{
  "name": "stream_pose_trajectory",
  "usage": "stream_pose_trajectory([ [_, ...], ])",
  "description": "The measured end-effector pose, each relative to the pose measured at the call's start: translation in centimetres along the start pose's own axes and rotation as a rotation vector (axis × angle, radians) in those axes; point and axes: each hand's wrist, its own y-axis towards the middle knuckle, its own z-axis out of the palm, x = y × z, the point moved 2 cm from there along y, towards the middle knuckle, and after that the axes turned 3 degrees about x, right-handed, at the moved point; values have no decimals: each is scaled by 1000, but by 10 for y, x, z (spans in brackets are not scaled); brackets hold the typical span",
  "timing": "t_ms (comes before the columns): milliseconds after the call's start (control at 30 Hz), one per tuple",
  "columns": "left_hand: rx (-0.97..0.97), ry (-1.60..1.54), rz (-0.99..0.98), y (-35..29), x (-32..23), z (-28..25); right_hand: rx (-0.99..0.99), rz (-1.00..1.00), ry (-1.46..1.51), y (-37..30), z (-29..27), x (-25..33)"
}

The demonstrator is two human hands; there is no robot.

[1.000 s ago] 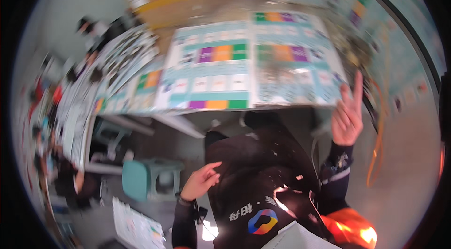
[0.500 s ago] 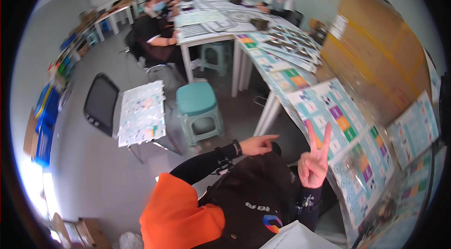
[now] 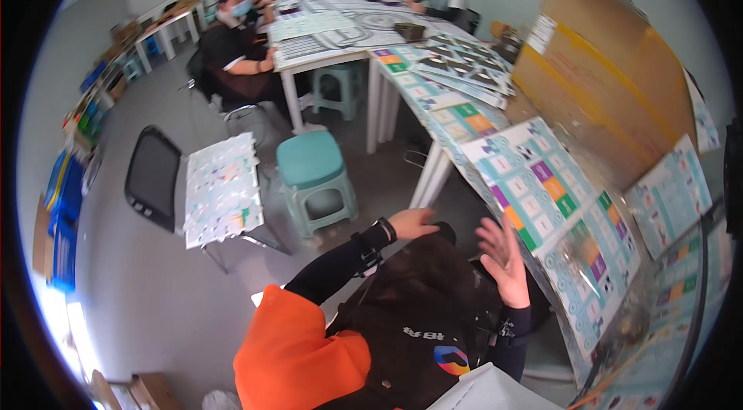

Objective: The recorder is applying adhesive to shoe components using a brush and a pressurized container.

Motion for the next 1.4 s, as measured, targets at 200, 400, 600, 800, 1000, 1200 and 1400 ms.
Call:
stream_pose_trajectory([
  [200,12,230,-185,14,58,75,55,491,-672,-57,-52,-107],
  [400,177,341,-17,32,66,72,-283,1085,-1234,-132,-108,-204],
  [600,271,293,43,54,60,99,-377,1039,-1253,-165,-103,-217],
  [800,318,415,-30,47,70,103,-26,660,-1037,-180,-87,-186],
  [1000,453,192,37,22,61,89,128,592,-939,-208,-56,-98],
  [1200,316,464,99,33,44,113,-320,665,-1248,-222,-80,-130],
  [1400,803,503,95,7,-44,72,-627,585,-1125,-225,-101,-125],
])
